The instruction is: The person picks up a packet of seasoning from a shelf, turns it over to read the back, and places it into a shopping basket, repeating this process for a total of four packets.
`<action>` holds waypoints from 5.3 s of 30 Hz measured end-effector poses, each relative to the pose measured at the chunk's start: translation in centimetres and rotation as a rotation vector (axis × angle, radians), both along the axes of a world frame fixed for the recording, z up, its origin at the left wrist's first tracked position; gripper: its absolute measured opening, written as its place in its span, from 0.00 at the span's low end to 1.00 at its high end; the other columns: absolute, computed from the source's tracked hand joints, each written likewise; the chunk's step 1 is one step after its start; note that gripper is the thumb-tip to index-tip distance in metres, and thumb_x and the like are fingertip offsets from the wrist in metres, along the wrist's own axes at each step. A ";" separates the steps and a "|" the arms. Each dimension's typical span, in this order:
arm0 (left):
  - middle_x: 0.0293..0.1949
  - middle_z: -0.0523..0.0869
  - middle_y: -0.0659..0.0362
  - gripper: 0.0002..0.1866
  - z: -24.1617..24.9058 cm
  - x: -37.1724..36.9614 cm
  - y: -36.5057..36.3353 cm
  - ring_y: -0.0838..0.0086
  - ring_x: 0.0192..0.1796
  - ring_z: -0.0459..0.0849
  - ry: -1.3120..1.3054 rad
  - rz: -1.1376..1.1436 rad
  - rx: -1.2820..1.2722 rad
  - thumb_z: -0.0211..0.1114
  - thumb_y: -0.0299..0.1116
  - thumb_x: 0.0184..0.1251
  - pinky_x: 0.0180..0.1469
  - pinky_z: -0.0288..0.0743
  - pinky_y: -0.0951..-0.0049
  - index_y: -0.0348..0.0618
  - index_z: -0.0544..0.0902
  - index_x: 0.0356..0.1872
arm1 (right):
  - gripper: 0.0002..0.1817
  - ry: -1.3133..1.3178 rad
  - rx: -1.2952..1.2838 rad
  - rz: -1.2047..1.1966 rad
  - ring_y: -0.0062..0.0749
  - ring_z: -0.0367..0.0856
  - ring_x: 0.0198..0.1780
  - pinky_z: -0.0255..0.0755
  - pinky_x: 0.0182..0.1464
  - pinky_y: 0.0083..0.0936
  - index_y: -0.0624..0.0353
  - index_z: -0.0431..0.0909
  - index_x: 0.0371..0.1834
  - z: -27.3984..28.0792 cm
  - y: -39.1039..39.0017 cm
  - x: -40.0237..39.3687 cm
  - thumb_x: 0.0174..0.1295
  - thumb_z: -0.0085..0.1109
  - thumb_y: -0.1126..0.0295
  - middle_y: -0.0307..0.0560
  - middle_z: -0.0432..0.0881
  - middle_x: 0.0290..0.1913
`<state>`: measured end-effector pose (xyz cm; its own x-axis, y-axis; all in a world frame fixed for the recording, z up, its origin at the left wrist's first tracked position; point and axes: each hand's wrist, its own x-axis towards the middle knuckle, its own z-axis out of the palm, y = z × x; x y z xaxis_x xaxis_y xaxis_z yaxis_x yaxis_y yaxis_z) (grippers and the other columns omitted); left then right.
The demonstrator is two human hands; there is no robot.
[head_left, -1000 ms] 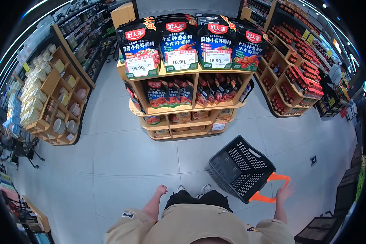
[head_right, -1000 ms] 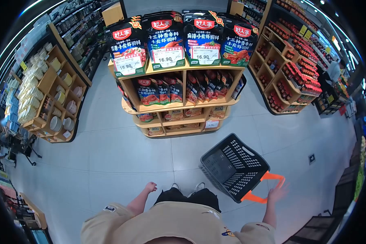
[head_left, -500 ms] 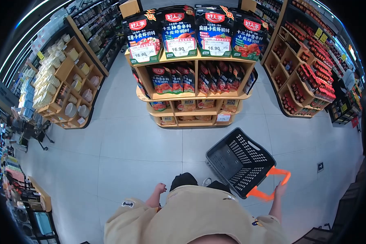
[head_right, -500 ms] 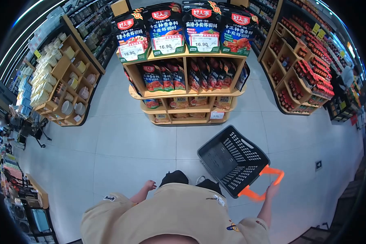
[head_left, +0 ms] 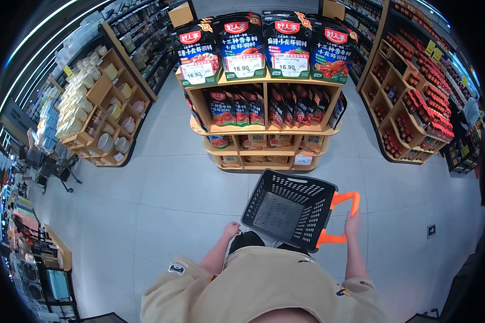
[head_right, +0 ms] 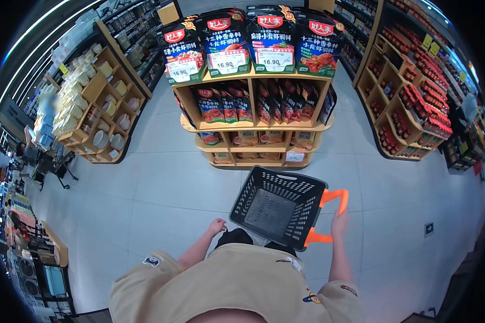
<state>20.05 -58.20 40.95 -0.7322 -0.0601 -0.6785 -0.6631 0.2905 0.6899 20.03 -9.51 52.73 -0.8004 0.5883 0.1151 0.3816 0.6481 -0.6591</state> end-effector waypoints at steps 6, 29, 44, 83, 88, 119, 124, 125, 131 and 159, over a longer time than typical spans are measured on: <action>0.28 0.80 0.55 0.12 -0.1 2.7 -1.9 0.76 0.26 0.77 0.049 0.119 0.045 0.48 0.34 0.59 0.27 0.70 0.79 0.39 0.73 0.39 | 0.12 0.004 -0.107 0.140 0.54 0.71 0.32 0.63 0.34 0.40 0.64 0.61 0.37 1.0 -11.6 -5.2 0.54 0.49 0.71 0.59 0.71 0.27; 0.38 0.75 0.50 0.14 18.1 -5.7 -11.5 0.61 0.41 0.75 0.850 0.101 -0.496 0.55 0.31 0.54 0.44 0.68 0.67 0.38 0.71 0.42 | 0.26 -0.273 -0.813 1.066 0.27 0.76 0.28 0.70 0.30 0.22 0.68 0.46 0.52 -2.7 -48.6 -12.8 0.55 0.49 0.72 0.50 0.74 0.29; 0.21 0.78 0.52 0.18 15.6 -14.8 -17.7 0.59 0.22 0.78 0.631 0.149 -1.049 0.51 0.48 0.56 0.25 0.71 0.63 0.41 0.72 0.25 | 0.15 -0.622 -0.982 0.104 0.30 0.77 0.35 0.70 0.30 0.20 0.58 0.65 0.47 -6.3 -31.8 -9.2 0.57 0.42 0.66 0.46 0.76 0.36; 0.22 0.80 0.54 0.10 14.8 -21.3 -39.7 0.61 0.28 0.78 0.315 0.252 -1.074 0.51 0.38 0.45 0.29 0.70 0.63 0.49 0.80 0.21 | 0.21 0.721 -0.595 0.787 0.32 0.69 0.51 0.63 0.53 0.24 0.65 0.61 0.50 26.5 -46.0 -53.5 0.53 0.54 0.74 0.51 0.67 0.49; 0.21 0.79 0.55 0.09 15.4 -22.7 -41.1 0.61 0.27 0.78 0.336 0.189 -1.100 0.52 0.37 0.44 0.28 0.69 0.63 0.48 0.80 0.20 | 0.18 0.680 -0.727 0.733 0.27 0.70 0.45 0.67 0.47 0.20 0.67 0.62 0.45 27.5 -46.9 -54.5 0.51 0.55 0.77 0.50 0.69 0.44; 0.16 0.76 0.59 0.05 16.5 -25.8 -44.0 0.65 0.24 0.76 0.498 0.176 -1.003 0.53 0.32 0.41 0.26 0.68 0.68 0.46 0.78 0.18 | 0.05 0.931 -0.854 0.762 0.13 0.71 0.31 0.64 0.35 0.12 0.63 0.75 0.32 34.5 -51.6 -55.9 0.52 0.56 0.76 0.37 0.78 0.30; 0.21 0.77 0.58 0.09 16.9 -27.0 -44.3 0.70 0.28 0.77 0.434 0.193 -0.816 0.55 0.28 0.45 0.32 0.70 0.71 0.43 0.77 0.30 | 0.06 1.135 -0.834 0.748 0.14 0.71 0.33 0.63 0.38 0.13 0.64 0.74 0.34 38.5 -52.7 -53.0 0.52 0.54 0.79 0.38 0.78 0.32; 0.24 0.77 0.58 0.11 17.7 -27.7 -43.5 0.73 0.30 0.76 0.566 0.276 -0.681 0.55 0.26 0.47 0.34 0.70 0.73 0.42 0.75 0.35 | 0.06 1.185 -0.825 0.761 0.15 0.71 0.33 0.64 0.38 0.13 0.65 0.74 0.34 39.3 -52.8 -52.2 0.52 0.54 0.79 0.39 0.78 0.33; 0.43 0.75 0.52 0.20 29.2 -33.7 -33.4 0.72 0.46 0.74 1.043 0.382 0.057 0.48 0.22 0.54 0.51 0.65 0.75 0.35 0.66 0.51 | 0.04 0.983 -0.821 0.887 0.16 0.74 0.30 0.67 0.35 0.12 0.66 0.75 0.31 40.1 -55.0 -47.5 0.51 0.56 0.79 0.41 0.79 0.30; 0.41 0.75 0.57 0.25 25.9 -35.9 -25.7 0.81 0.41 0.76 0.582 0.556 0.524 0.37 0.51 0.65 0.42 0.71 0.79 0.37 0.67 0.45 | 0.26 -0.234 -1.532 0.815 0.29 0.67 0.52 0.62 0.54 0.28 0.63 0.58 0.54 18.6 -53.5 -38.1 0.51 0.53 0.79 0.46 0.68 0.52</action>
<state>-15.83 -83.90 66.81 -0.9209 -0.2928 -0.2572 -0.1256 -0.4018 0.9071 -18.06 -63.01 71.33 -0.8379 -0.4791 -0.2616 0.4717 -0.3946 -0.7885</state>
